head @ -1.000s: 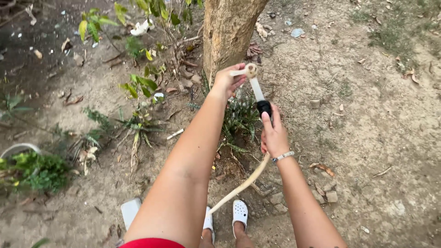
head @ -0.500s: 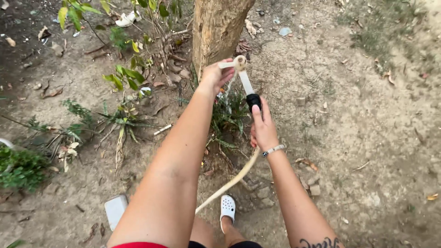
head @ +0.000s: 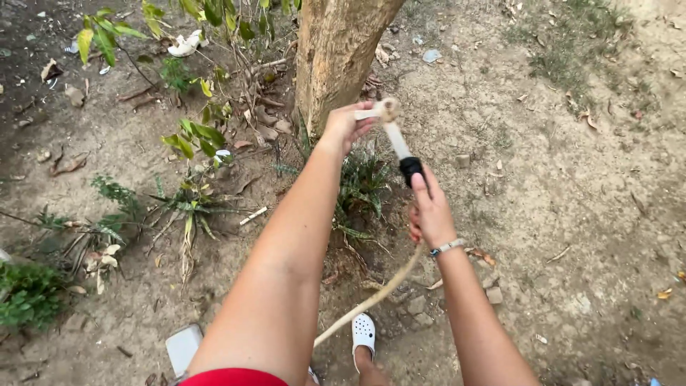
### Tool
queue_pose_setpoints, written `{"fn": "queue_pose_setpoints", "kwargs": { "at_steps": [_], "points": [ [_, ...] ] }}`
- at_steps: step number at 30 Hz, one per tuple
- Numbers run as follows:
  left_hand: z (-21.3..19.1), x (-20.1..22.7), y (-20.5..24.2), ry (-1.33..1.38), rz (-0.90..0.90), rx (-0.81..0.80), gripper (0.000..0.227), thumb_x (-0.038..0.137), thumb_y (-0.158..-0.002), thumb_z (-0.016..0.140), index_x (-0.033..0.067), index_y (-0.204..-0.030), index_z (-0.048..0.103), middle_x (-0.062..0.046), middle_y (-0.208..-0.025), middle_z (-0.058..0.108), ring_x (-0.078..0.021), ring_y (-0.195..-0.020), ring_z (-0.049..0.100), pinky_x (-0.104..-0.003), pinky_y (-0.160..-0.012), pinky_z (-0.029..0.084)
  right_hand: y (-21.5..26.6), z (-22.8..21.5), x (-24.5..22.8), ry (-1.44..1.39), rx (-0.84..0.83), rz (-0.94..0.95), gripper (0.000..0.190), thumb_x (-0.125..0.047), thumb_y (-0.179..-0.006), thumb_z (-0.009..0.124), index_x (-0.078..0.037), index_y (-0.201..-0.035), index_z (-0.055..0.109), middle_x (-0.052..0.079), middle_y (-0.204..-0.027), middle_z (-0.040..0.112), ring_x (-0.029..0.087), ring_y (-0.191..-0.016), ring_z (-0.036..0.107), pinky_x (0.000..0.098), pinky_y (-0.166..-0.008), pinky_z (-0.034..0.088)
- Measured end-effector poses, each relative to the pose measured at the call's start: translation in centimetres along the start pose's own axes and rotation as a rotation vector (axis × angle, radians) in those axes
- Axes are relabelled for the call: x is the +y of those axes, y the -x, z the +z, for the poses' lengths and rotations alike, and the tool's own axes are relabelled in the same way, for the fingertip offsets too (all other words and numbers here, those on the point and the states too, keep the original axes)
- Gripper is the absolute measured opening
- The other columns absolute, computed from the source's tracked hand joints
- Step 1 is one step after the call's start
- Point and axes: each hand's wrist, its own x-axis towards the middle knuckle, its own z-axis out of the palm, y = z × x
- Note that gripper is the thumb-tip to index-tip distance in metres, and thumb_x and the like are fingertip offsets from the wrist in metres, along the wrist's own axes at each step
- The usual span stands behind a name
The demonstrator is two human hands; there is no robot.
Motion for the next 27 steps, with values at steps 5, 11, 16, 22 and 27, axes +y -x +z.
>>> {"fn": "queue_pose_setpoints", "kwargs": {
  "at_steps": [5,11,16,22,27],
  "points": [
    [0.3,-1.3,0.0,-0.034,-0.046,0.003,0.028,0.014,-0.103,0.053,0.0042,-0.118,0.074,-0.011,-0.104,0.076,-0.0100,-0.076,0.070,-0.019,-0.065,0.061,0.3,-1.0,1.0,-0.037,-0.003,0.072,0.065,-0.049,-0.098,0.048,-0.027,-0.158,0.035,-0.006,-0.043,0.036,0.008,-0.029,0.033,0.0260,-0.028,0.031],
    [-0.7,-4.2,1.1,0.015,-0.128,0.000,0.027,0.016,-0.104,0.054,0.0040,-0.119,0.072,-0.010,-0.105,0.074,-0.0115,-0.080,0.073,-0.020,-0.064,0.063,1.3,-1.6,1.4,-0.004,-0.055,0.154,0.067,-0.051,-0.096,0.050,-0.029,-0.158,0.037,-0.007,-0.044,0.036,0.008,-0.031,0.032,0.0256,-0.029,0.031],
    [-4.5,-8.2,-0.2,-0.016,-0.167,0.047,0.029,0.019,-0.105,0.051,0.0062,-0.122,0.071,-0.011,-0.105,0.074,-0.0128,-0.079,0.072,-0.020,-0.062,0.061,1.6,-1.5,2.8,0.001,-0.122,0.201,0.069,-0.054,-0.093,0.053,-0.029,-0.156,0.040,-0.006,-0.044,0.035,0.009,-0.031,0.031,0.0260,-0.030,0.030],
    [-5.9,-10.8,-0.2,-0.004,-0.221,0.082,0.031,0.018,-0.107,0.047,0.0021,-0.125,0.066,-0.013,-0.104,0.072,-0.0170,-0.083,0.071,-0.025,-0.070,0.063,1.7,-2.1,4.5,-0.020,-0.102,0.248,0.069,-0.053,-0.092,0.056,-0.029,-0.155,0.044,-0.007,-0.044,0.032,0.008,-0.032,0.030,0.0265,-0.030,0.028],
    [-1.1,-8.1,1.8,0.048,-0.248,-0.031,0.036,0.026,-0.109,0.039,-0.0004,-0.120,0.061,-0.015,-0.107,0.071,-0.0228,-0.098,0.072,-0.034,-0.091,0.062,0.3,-3.1,4.2,-0.018,0.099,0.177,0.062,-0.048,-0.098,0.053,-0.029,-0.155,0.043,-0.007,-0.044,0.035,0.009,-0.031,0.034,0.0285,-0.030,0.030]
  ]
}}
